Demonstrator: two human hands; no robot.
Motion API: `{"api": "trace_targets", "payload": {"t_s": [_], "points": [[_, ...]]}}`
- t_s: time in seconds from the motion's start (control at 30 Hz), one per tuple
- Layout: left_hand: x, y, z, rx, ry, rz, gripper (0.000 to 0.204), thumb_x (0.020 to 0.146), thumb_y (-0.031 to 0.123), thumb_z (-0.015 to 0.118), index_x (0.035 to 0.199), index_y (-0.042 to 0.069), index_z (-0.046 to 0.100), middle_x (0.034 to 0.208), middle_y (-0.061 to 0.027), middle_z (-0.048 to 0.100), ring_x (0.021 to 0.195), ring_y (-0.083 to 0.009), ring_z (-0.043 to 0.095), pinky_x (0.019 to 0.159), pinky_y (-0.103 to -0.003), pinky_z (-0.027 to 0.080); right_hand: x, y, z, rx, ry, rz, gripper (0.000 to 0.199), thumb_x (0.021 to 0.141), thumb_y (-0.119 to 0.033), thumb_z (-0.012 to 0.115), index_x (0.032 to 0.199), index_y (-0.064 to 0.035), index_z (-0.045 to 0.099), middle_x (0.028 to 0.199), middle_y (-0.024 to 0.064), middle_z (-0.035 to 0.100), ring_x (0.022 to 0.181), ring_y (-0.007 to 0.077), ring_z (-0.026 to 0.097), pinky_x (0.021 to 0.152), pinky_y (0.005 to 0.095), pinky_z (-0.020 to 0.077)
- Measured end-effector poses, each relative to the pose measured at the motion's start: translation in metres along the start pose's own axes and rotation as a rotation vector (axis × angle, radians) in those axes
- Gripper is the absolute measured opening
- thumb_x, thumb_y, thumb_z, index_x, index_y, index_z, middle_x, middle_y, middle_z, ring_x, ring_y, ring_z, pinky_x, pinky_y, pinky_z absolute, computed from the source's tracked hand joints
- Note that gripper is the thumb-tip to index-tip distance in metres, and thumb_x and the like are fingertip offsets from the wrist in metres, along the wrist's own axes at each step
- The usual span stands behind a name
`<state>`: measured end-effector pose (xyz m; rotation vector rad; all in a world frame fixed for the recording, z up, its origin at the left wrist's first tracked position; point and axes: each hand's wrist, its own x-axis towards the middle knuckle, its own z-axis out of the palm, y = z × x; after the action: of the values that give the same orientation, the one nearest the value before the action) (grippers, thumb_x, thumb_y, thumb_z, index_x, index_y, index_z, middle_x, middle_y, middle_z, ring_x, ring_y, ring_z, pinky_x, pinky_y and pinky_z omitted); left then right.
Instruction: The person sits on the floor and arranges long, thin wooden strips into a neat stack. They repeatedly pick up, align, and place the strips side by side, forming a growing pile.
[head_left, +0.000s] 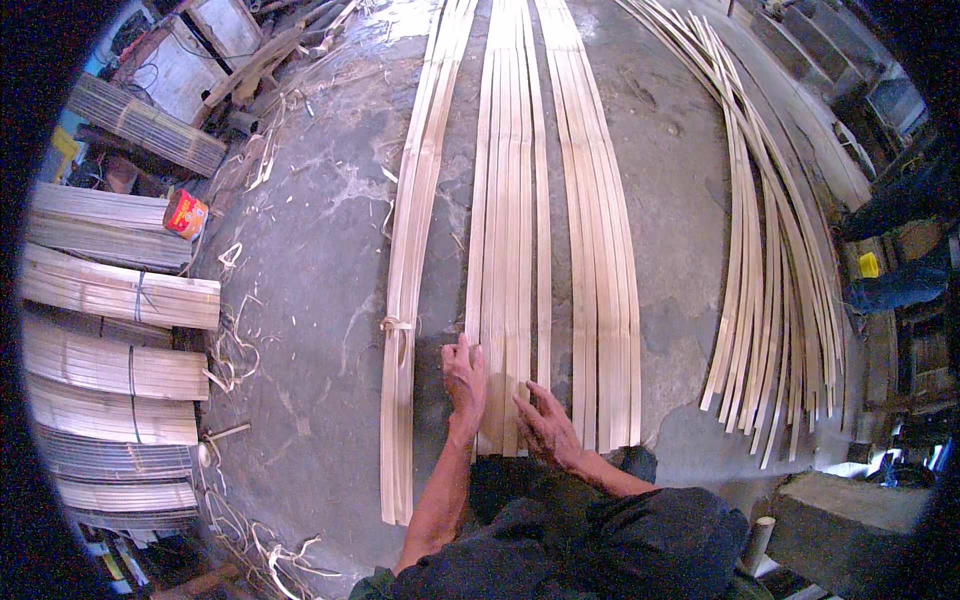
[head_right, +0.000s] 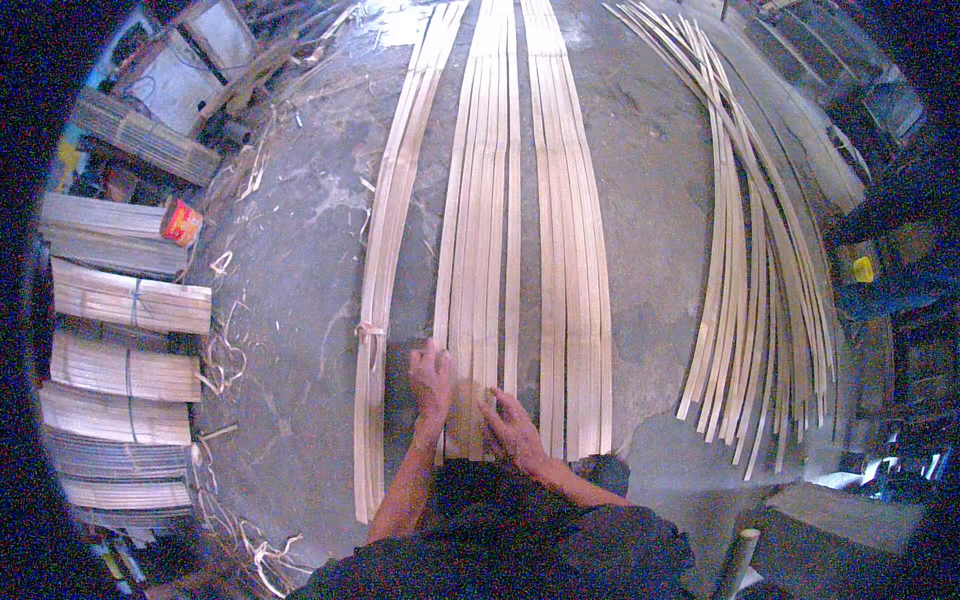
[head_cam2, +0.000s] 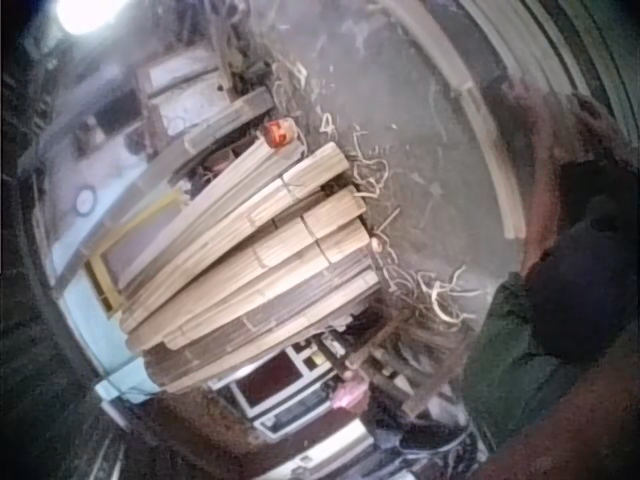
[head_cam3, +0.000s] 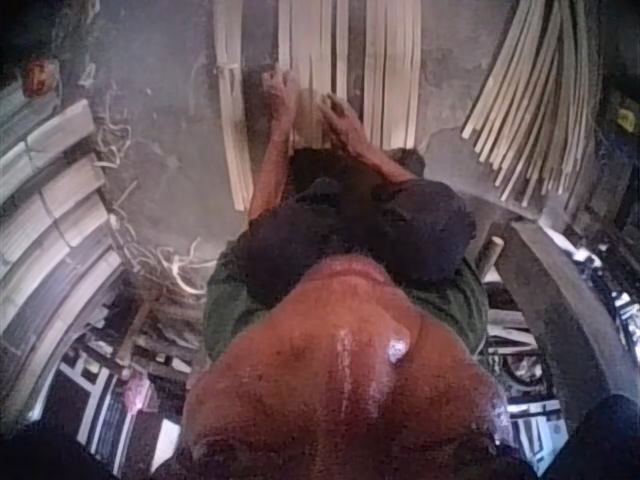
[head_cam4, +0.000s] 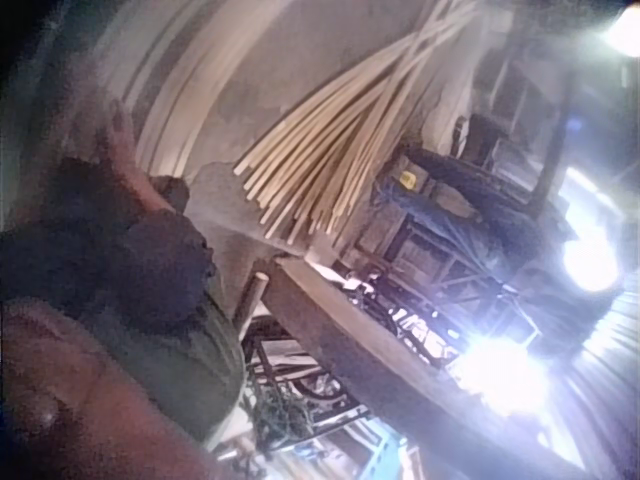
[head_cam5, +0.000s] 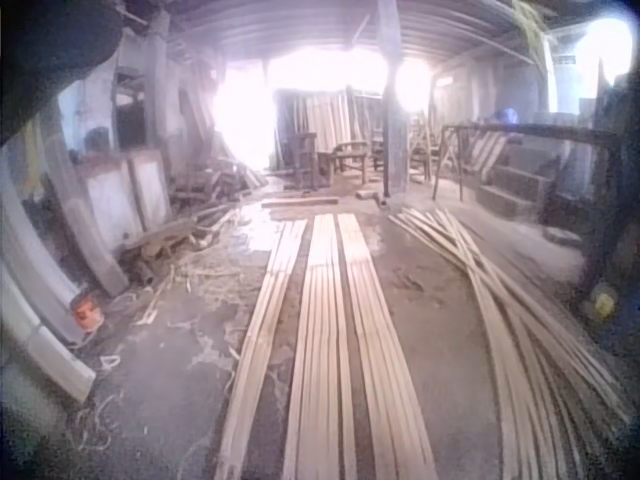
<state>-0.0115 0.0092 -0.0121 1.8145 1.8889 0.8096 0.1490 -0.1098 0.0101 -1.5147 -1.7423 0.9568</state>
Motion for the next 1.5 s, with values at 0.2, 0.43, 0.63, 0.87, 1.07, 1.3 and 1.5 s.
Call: {"api": "trace_targets", "payload": {"t_s": [0.2, 0.43, 0.63, 0.87, 1.07, 1.3, 1.5], "points": [[0.013, 0.008, -0.007, -0.003, -0.076, -0.001, 0.042, 0.089, 0.017, 0.059, 0.127, 0.000, 0.054, 0.101, -0.0199, 0.053, 0.098, -0.0358, 0.054, 0.086, -0.045, 0.045, -0.002, 0.006, 0.000, -0.013, 0.015, -0.074, 0.050, 0.086, -0.003, 0.063, 0.134, -0.0040, 0.050, 0.139, 0.0277, 0.037, 0.120, 0.0413, 0.050, 0.101, 0.0423, 0.0441], [-0.004, -0.011, -0.003, 0.062, -0.062, 0.086, 0.042, 0.087, 0.014, 0.061, 0.128, 0.004, 0.057, 0.100, -0.0182, 0.054, 0.093, -0.0340, 0.055, 0.082, -0.043, 0.046, -0.007, 0.015, 0.004, -0.225, 0.032, -0.178, 0.049, 0.086, -0.004, 0.061, 0.134, -0.0043, 0.049, 0.140, 0.0273, 0.037, 0.121, 0.0426, 0.049, 0.102, 0.0448, 0.0430], [0.017, -0.030, -0.019, -0.172, -0.078, 0.028, 0.027, 0.089, 0.013, 0.059, 0.112, 0.003, 0.067, 0.089, -0.0184, 0.060, 0.083, -0.0319, 0.060, 0.078, -0.040, 0.048, 0.003, 0.000, 0.002, -0.428, -0.027, -0.219, 0.053, 0.093, -0.026, 0.055, 0.143, -0.0120, 0.041, 0.151, 0.0178, 0.033, 0.138, 0.0409, 0.031, 0.115, 0.0500, 0.0252], [0.007, -0.018, -0.020, -0.172, -0.103, 0.046, 0.037, 0.085, 0.016, 0.064, 0.118, 0.000, 0.059, 0.101, -0.0196, 0.058, 0.098, -0.0341, 0.056, 0.088, -0.043, 0.044, 0.001, -0.002, 0.020, -0.543, -0.189, -0.213, 0.058, 0.098, -0.040, 0.043, 0.148, -0.0119, 0.032, 0.156, 0.0162, 0.025, 0.144, 0.0352, 0.021, 0.119, 0.0475, 0.0154], [-0.004, -0.006, -0.010, 0.005, -0.090, 0.023, 0.055, 0.083, 0.018, 0.066, 0.132, 0.001, 0.048, 0.118, -0.0208, 0.050, 0.112, -0.0363, 0.047, 0.099, -0.046, 0.037, 0.003, -0.003, 0.015, -0.551, -0.216, -0.230, 0.060, 0.098, -0.039, 0.043, 0.150, -0.0113, 0.030, 0.157, 0.0149, 0.021, 0.146, 0.0338, 0.017, 0.120, 0.0456, 0.0129], [-0.001, 0.039, 0.016, 0.139, -0.149, 0.413, 0.065, 0.090, 0.029, 0.059, 0.147, 0.007, 0.035, 0.154, -0.0179, 0.028, 0.141, -0.0369, 0.026, 0.116, -0.049, 0.019, 0.003, 0.020, 0.017, -0.364, -0.157, -0.345, 0.048, 0.096, -0.027, 0.051, 0.138, -0.0045, 0.046, 0.150, 0.0174, 0.034, 0.142, 0.0367, 0.026, 0.118, 0.0461, 0.0188], [0.001, 0.042, 0.038, 0.438, -0.283, 0.568, 0.058, 0.094, 0.039, 0.049, 0.146, 0.015, 0.039, 0.156, -0.0135, 0.026, 0.145, -0.0358, 0.019, 0.117, -0.054, 0.007, -0.006, 0.022, -0.024, -0.196, 0.086, -0.215, 0.040, 0.089, -0.027, 0.061, 0.122, -0.0039, 0.057, 0.123, 0.0138, 0.055, 0.118, 0.0327, 0.049, 0.100, 0.0446, 0.0385]]}}
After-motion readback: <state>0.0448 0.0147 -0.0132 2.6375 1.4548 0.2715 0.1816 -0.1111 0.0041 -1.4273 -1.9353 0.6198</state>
